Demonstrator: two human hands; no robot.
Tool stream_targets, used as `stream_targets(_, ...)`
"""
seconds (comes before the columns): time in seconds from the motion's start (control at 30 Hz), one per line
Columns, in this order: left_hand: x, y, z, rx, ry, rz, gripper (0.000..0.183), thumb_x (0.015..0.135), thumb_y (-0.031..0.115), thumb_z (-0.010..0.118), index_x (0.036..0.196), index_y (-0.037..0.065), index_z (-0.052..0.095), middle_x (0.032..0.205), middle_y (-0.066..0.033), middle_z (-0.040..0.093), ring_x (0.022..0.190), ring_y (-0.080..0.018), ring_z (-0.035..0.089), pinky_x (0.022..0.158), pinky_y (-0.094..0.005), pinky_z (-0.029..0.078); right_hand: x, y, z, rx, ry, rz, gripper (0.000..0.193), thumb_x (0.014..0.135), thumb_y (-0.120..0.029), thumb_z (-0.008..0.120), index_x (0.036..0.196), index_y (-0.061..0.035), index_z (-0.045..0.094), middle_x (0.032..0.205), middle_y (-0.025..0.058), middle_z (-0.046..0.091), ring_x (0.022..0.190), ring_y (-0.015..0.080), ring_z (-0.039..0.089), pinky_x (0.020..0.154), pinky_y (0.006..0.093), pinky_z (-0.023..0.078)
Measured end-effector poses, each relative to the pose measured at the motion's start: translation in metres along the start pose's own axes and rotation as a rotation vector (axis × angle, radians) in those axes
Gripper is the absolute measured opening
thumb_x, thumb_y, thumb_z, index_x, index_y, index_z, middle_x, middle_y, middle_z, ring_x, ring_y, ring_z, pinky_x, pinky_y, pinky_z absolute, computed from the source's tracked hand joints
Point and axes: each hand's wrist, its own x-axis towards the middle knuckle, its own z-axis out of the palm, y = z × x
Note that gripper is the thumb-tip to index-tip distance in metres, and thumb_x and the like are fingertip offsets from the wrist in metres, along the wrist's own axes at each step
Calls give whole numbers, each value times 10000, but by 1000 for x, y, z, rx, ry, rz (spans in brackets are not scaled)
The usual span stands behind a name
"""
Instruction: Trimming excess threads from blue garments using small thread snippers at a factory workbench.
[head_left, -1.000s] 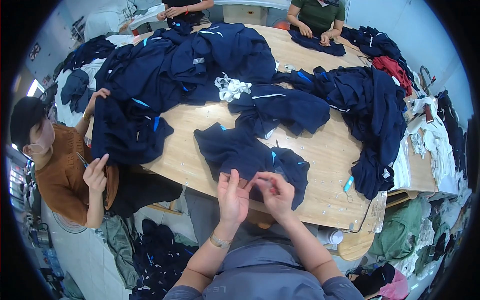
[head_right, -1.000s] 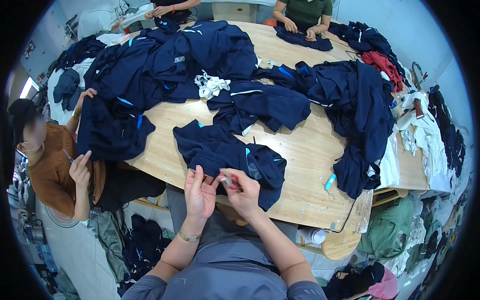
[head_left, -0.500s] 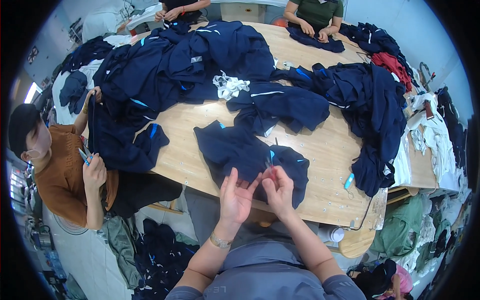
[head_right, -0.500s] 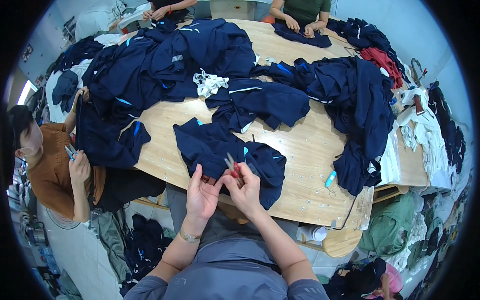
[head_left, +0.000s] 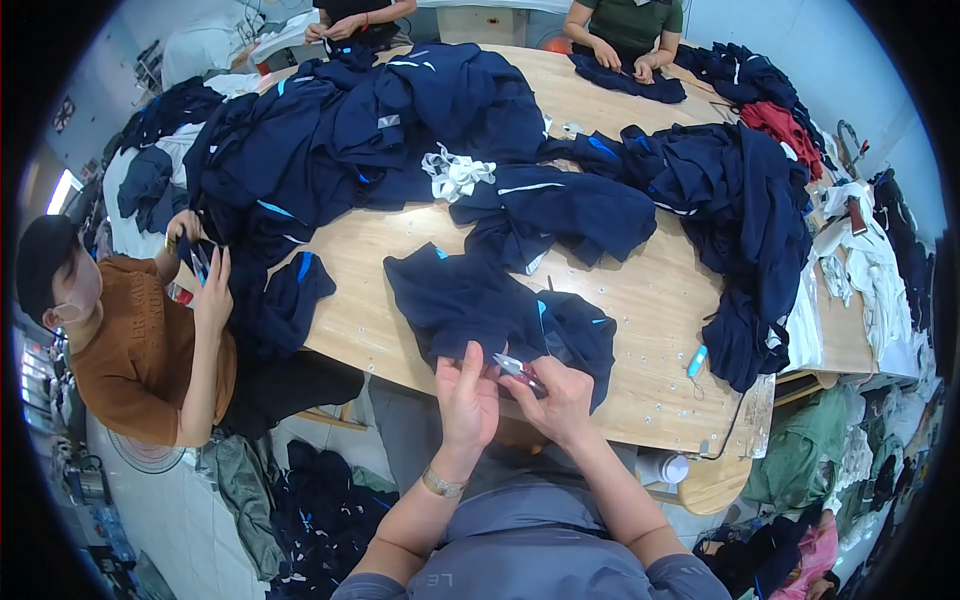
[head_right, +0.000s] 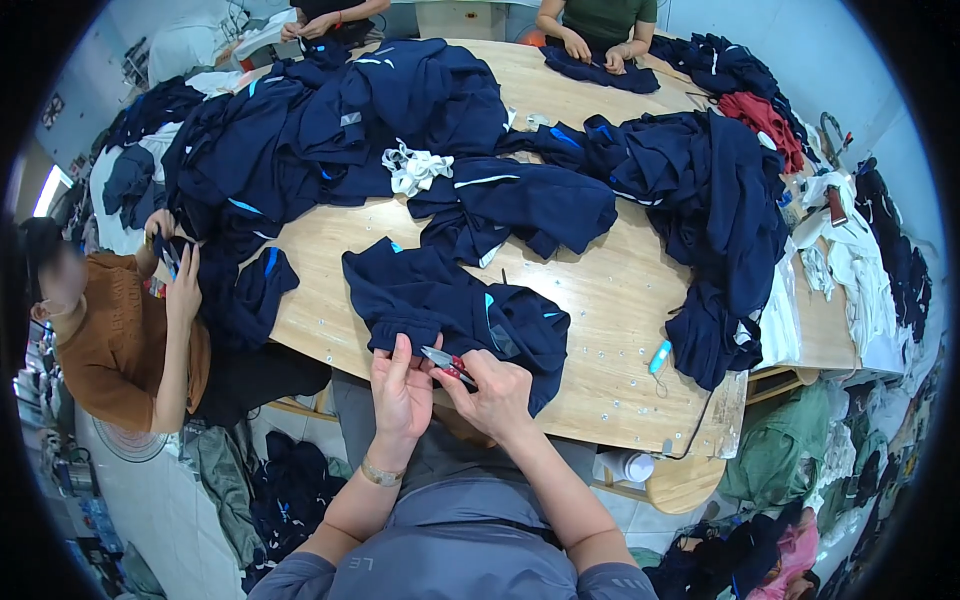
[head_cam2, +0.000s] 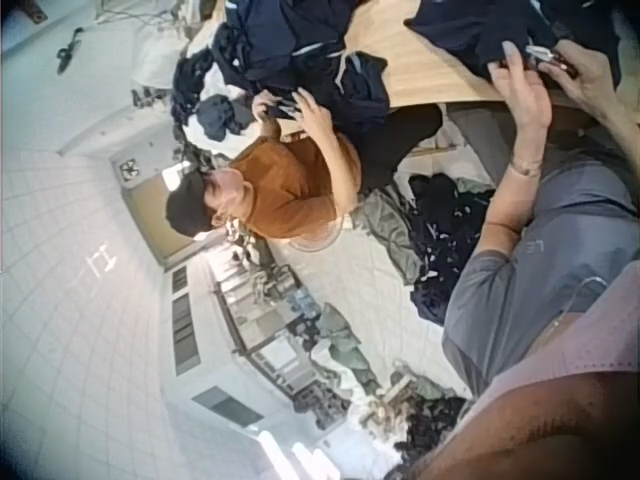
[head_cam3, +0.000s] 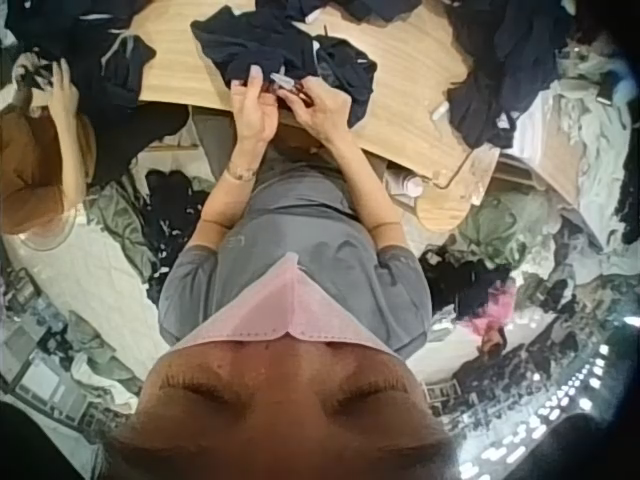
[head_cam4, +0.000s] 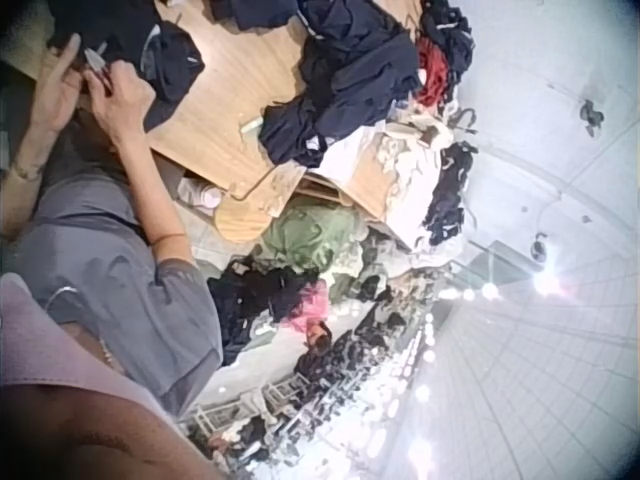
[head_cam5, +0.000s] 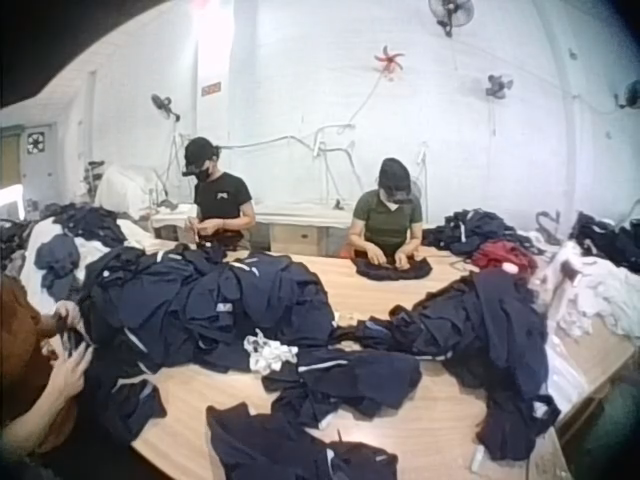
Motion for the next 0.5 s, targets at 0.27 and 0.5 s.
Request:
stream_targets(0.27, -1, 0, -2, 39, -35, 43, 133, 944, 150, 479, 1034, 52, 489, 991, -71, 580, 929, -149, 576, 925, -345, 457, 2, 2, -1, 13, -3, 0, 280, 717, -218, 734, 646, -36, 532, 556, 96, 492, 449, 226, 504, 430, 298, 379)
stream_targets(0.5, -2, 2, 6, -13, -24, -3, 160, 947, 142, 466, 1085, 63, 486, 1071, -88, 575, 1008, -186, 572, 910, -367, 470, 5, 7, 9, 600, 98, 405, 245, 821, -196, 679, 735, -30, 520, 550, -17, 407, 475, 61, 369, 438, 213, 290)
